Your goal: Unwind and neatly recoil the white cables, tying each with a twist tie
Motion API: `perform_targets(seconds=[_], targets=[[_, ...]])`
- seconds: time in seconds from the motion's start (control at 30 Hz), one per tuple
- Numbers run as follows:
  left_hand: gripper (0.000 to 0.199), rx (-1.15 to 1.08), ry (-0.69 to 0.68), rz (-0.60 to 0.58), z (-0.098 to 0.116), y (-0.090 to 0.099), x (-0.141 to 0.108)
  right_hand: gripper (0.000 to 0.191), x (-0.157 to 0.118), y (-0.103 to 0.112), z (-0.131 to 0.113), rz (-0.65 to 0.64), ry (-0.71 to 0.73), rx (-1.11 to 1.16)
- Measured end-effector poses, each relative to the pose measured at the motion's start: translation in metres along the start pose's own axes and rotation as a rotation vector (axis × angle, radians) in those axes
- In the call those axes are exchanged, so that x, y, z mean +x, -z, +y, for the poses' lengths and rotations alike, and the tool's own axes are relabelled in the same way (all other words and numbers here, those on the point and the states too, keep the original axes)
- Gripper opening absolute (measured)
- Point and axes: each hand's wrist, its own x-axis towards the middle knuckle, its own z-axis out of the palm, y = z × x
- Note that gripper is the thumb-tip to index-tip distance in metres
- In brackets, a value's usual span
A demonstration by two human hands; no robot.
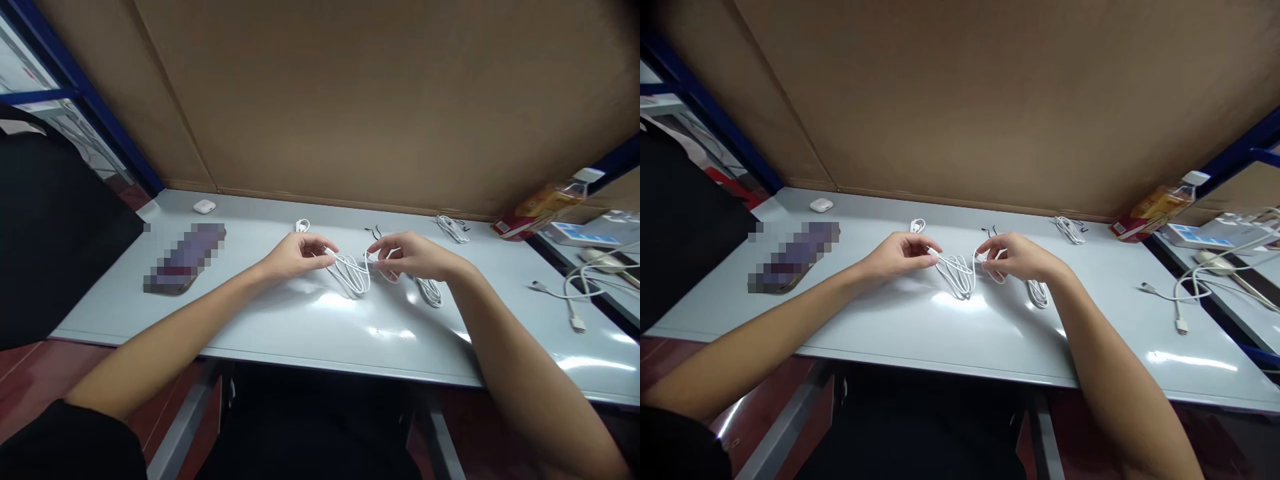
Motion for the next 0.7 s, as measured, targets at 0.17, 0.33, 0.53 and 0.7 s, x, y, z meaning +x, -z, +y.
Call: perform_targets(seconds=[0.17, 0.33, 0.53, 0.7], targets=[[0.03, -0.392, 0.044, -0.008, -0.009, -0.004, 0.004, 0.054, -0.003, 0.002, -0.004, -0.005, -0.006, 0.225], [0.04, -0.605, 0.137, -0.067, -0.012, -0.012, 0.005, 0.044, 0.001, -0.007, -0.008, -0.125, 0.073, 0.309], [0.042, -0.405, 0.137, -0.123, -0.011, -0.019, 0.002, 0.033, 0.016, -0.04, -0.009, -0.159, 0.156, 0.686], [0.039, -0.34, 0.08, -0.128, -0.012, -0.021, -0.001, 0.031, 0.02, -0.057, -0.009, -0.197, 0.123, 0.827]])
